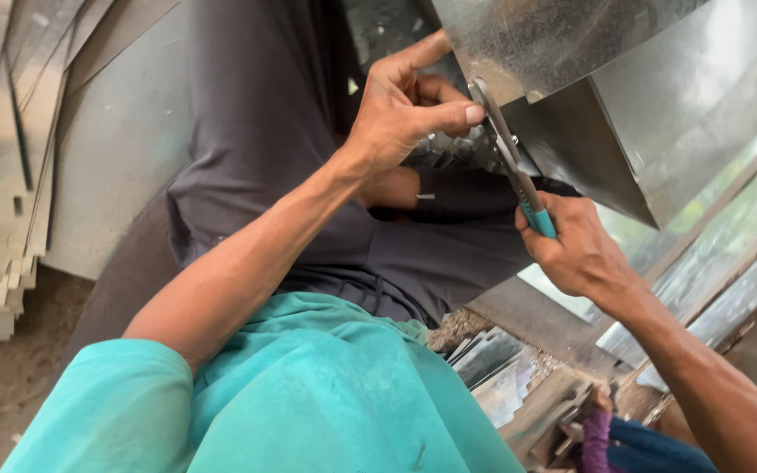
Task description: The person sits on the floor and uses tin snips to cut a rectangular metal sheet. They repeatedly trim the edges of the sheet, adjusting its position on their lap to access different sides. Small metal scraps fall onto the floor as the cutting progresses.
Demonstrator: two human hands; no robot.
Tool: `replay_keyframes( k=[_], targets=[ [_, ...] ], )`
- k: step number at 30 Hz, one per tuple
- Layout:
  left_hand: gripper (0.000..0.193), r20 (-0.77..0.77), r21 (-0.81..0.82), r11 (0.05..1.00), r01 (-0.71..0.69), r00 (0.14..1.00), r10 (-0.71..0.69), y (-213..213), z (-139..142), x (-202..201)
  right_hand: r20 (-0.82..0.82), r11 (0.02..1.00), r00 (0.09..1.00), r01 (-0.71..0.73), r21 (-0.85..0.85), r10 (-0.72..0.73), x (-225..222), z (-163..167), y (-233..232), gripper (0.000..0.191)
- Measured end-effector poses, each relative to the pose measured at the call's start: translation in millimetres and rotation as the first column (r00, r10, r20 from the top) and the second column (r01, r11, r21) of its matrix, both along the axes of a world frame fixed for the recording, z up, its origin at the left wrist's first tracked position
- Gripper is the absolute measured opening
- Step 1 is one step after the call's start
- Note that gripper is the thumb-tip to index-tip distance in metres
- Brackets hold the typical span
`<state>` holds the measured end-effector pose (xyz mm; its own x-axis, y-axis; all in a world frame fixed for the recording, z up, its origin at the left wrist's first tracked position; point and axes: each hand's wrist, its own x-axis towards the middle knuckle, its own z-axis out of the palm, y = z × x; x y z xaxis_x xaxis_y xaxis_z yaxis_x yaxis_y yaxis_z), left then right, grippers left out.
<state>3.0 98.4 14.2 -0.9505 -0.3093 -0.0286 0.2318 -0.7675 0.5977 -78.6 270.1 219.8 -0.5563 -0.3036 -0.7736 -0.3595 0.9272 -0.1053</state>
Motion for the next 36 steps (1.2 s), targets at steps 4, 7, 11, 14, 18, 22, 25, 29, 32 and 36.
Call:
replay_keyframes(
  k=[4, 7, 11, 14, 18, 22, 25, 29, 32, 36],
  targets=[
    [0.066, -0.016, 0.018, 0.994, 0.106, 0.994, -0.106, 42, 1, -22, -0.125, 0.996, 0.989, 0.079, -0.039, -0.084, 9, -3, 67, 0.014],
    [0.056, 0.107, -0.202, 0.944, 0.262, 0.964, -0.245, 56, 0, -35, 0.057, 0.945, 0.952, 0.306, -0.118, -0.301, 26, -17, 120, 0.030],
    [0.055, 0.468, -0.212, 0.966, 0.151, 0.883, -0.035, 28, 1, -33, 0.184, 0.785, 0.808, 0.588, -0.195, -0.559, 64, -47, 161, 0.041],
    [0.052, 0.314, -0.184, 0.949, -0.254, 0.900, 0.302, -7, 9, -30, 0.328, 0.651, 0.705, 0.708, -0.273, -0.629, 87, -69, 158, 0.041],
    [0.024, 0.286, -0.372, 0.908, -0.192, 0.907, 0.309, -23, 25, -30, 0.477, 0.566, 0.666, 0.743, -0.357, -0.574, 97, -94, 129, 0.045],
    [0.019, 0.359, -0.366, 0.930, -0.018, 0.920, 0.159, -1, 35, -16, 0.555, 0.604, 0.719, 0.676, -0.421, -0.418, 85, -115, 108, 0.050],
    [0.030, 0.303, -0.293, 0.954, 0.062, 0.952, 0.031, 17, 35, -3, 0.589, 0.581, 0.739, 0.649, -0.490, -0.328, 77, -128, 101, 0.048],
    [0.033, 0.290, -0.430, 0.896, 0.108, 0.957, 0.024, 39, 29, 2, 0.528, 0.618, 0.794, 0.585, -0.526, -0.302, 66, -141, 93, 0.047],
    [0.037, 0.417, -0.413, 0.899, 0.145, 0.908, 0.045, 54, 25, 0, 0.505, 0.638, 0.810, 0.562, -0.526, -0.297, 60, -138, 99, 0.047],
    [0.038, 0.437, -0.622, 0.779, 0.079, 0.861, 0.261, 66, 20, -5, 0.530, 0.669, 0.785, 0.584, -0.460, -0.321, 51, -123, 127, 0.051]
  ],
)
